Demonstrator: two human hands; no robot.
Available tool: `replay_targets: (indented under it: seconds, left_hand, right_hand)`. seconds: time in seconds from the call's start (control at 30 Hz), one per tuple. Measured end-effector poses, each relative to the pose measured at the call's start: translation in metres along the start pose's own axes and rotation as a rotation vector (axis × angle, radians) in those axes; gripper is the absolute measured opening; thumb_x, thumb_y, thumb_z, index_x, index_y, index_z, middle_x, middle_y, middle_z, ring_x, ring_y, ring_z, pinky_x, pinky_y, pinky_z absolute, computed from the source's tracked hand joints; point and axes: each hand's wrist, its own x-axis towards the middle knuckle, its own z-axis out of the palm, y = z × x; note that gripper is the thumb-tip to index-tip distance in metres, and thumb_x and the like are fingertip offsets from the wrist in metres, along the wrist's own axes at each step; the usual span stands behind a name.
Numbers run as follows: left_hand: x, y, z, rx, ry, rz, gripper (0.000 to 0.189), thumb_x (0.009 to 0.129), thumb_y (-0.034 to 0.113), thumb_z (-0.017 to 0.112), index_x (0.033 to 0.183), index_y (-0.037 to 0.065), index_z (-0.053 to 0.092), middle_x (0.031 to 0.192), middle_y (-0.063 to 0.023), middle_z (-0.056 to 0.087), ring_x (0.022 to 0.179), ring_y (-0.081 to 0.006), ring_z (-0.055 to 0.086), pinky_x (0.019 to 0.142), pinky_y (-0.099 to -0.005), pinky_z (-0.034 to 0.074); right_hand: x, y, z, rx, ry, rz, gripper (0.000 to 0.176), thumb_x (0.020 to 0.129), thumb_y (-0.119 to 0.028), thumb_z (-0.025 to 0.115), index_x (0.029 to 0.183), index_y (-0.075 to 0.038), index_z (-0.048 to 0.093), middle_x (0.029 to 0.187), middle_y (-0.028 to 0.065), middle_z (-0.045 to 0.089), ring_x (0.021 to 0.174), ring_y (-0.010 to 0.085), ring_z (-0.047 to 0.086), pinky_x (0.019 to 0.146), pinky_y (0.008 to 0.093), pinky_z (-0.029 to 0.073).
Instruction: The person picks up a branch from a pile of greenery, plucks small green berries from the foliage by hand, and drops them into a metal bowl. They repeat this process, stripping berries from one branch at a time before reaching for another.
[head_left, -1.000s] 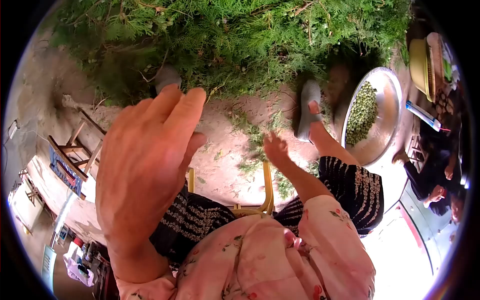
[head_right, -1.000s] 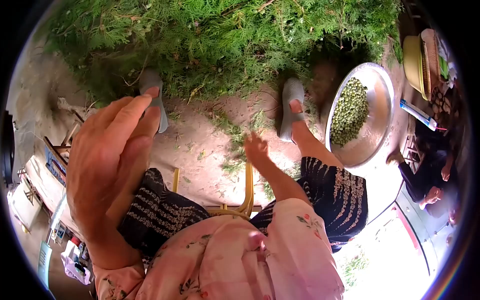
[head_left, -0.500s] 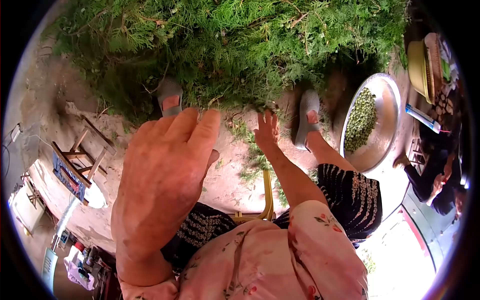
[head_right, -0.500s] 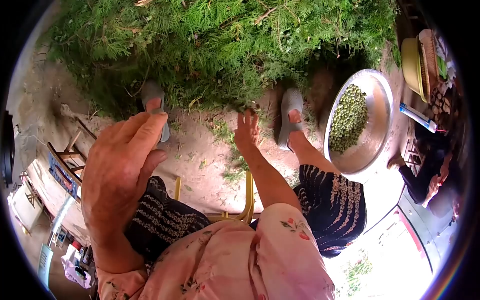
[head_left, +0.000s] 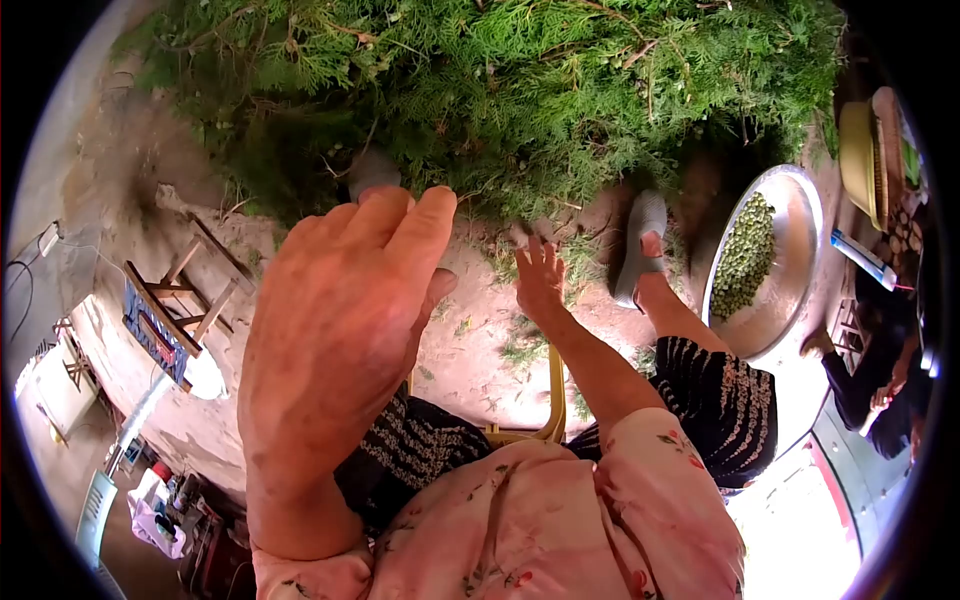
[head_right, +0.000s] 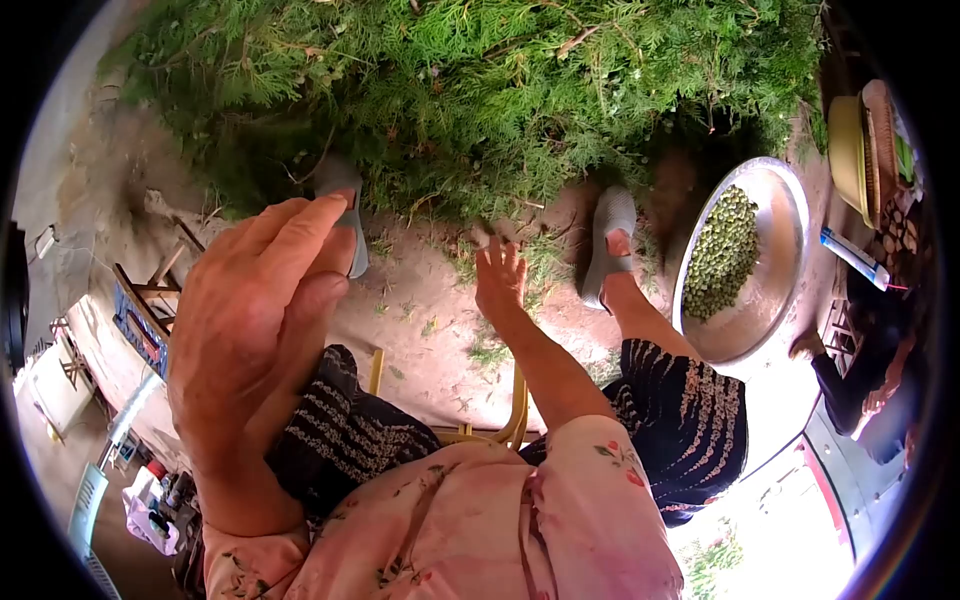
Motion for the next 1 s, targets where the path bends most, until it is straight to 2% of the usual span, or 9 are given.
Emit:
replay_targets:
  seconds: [0.1, 0.17, 0.37, 0.43, 0.53, 0.67, 0.8, 0.87, 1.0]
  left_hand:
    - [-0.001, 0.001, 0.001, -0.034, -0.049, 0.002, 0.041, 0.074, 0.01, 0.059, 0.113, -0.002, 0.051, 0.095, -0.0162, 0.058, 0.084, -0.0354, 0.054, 0.072, -0.04, 0.043]
    - [-0.001, 0.0, 0.003, -0.015, -0.037, 0.023, 0.042, 0.075, 0.012, 0.058, 0.113, -0.002, 0.051, 0.095, -0.0162, 0.058, 0.084, -0.0353, 0.055, 0.072, -0.0401, 0.043]
    - [-0.002, -0.004, -0.005, -0.031, -0.016, 0.005, 0.04, 0.075, 0.012, 0.058, 0.112, -0.002, 0.051, 0.096, -0.0164, 0.058, 0.084, -0.0346, 0.055, 0.071, -0.0395, 0.043]
    - [-0.004, -0.005, -0.004, -0.029, 0.013, -0.017, 0.038, 0.076, 0.012, 0.058, 0.111, -0.001, 0.052, 0.095, -0.0166, 0.058, 0.083, -0.0346, 0.055, 0.071, -0.0392, 0.043]
    - [-0.004, -0.01, -0.004, -0.019, 0.099, -0.024, 0.033, 0.076, 0.012, 0.06, 0.105, 0.0, 0.052, 0.086, -0.0154, 0.057, 0.08, -0.0333, 0.055, 0.068, -0.0401, 0.043]
    - [-0.005, -0.017, -0.008, -0.039, 0.265, 0.039, 0.023, 0.076, 0.014, 0.061, 0.094, 0.003, 0.052, 0.078, -0.0144, 0.056, 0.076, -0.0319, 0.057, 0.064, -0.0419, 0.043]
    - [-0.002, -0.016, -0.008, -0.051, 0.39, 0.089, 0.017, 0.078, 0.017, 0.06, 0.086, 0.004, 0.053, 0.076, -0.0141, 0.058, 0.073, -0.0317, 0.058, 0.061, -0.0419, 0.044]
    - [0.001, -0.013, -0.005, -0.015, 0.245, -0.009, 0.023, 0.082, 0.024, 0.056, 0.095, 0.006, 0.059, 0.088, -0.0143, 0.061, 0.078, -0.0332, 0.058, 0.068, -0.0392, 0.046]
    - [0.005, -0.002, 0.011, -0.055, 0.24, 0.042, 0.022, 0.08, 0.027, 0.058, 0.071, 0.008, 0.055, 0.069, -0.0112, 0.058, 0.068, -0.0324, 0.058, 0.058, -0.0424, 0.045]
  right_hand:
    - [0.037, 0.006, 0.009, 0.101, 0.353, 0.02, 0.044, 0.078, -0.007, 0.06, 0.119, -0.002, 0.046, 0.13, 0.0176, 0.038, 0.118, 0.0327, 0.039, 0.092, 0.0472, 0.039]
    - [0.059, 0.013, -0.021, 0.143, 0.547, 0.26, 0.037, 0.077, -0.008, 0.061, 0.111, 0.0, 0.05, 0.119, 0.0172, 0.046, 0.112, 0.0317, 0.044, 0.091, 0.0453, 0.037]
    - [0.06, 0.027, -0.019, 0.076, 0.209, 0.376, 0.027, 0.081, -0.019, 0.061, 0.101, -0.004, 0.053, 0.11, 0.0158, 0.052, 0.105, 0.0309, 0.049, 0.083, 0.0447, 0.041]
    - [0.048, 0.02, -0.018, 0.435, 0.032, 0.28, 0.019, 0.085, -0.022, 0.058, 0.086, -0.003, 0.054, 0.082, 0.0131, 0.059, 0.076, 0.0263, 0.059, 0.066, 0.0396, 0.046]
    - [0.041, 0.025, 0.006, 0.856, 0.134, 0.122, 0.024, 0.088, -0.022, 0.054, 0.073, -0.004, 0.052, 0.056, 0.0083, 0.054, 0.049, 0.0196, 0.053, 0.049, 0.0331, 0.043]
    - [0.001, 0.006, -0.095, 1.473, -0.153, 0.373, 0.025, 0.088, -0.02, 0.053, 0.068, -0.005, 0.05, 0.054, 0.0049, 0.052, 0.046, 0.0131, 0.05, 0.046, 0.0282, 0.041]
    - [-0.034, -0.005, -0.159, 1.711, -0.06, 0.306, 0.024, 0.089, -0.02, 0.052, 0.071, -0.005, 0.051, 0.057, 0.0054, 0.053, 0.053, 0.0126, 0.05, 0.051, 0.0268, 0.042]
    - [-0.049, -0.014, -0.195, 1.703, -0.005, 0.293, 0.025, 0.09, -0.021, 0.051, 0.072, -0.004, 0.051, 0.058, 0.0054, 0.053, 0.055, 0.0128, 0.05, 0.054, 0.027, 0.043]
    - [-0.065, -0.024, -0.251, 1.727, 0.179, 0.168, 0.026, 0.092, -0.023, 0.048, 0.075, -0.003, 0.052, 0.064, 0.0052, 0.053, 0.059, 0.0131, 0.051, 0.064, 0.0285, 0.047]
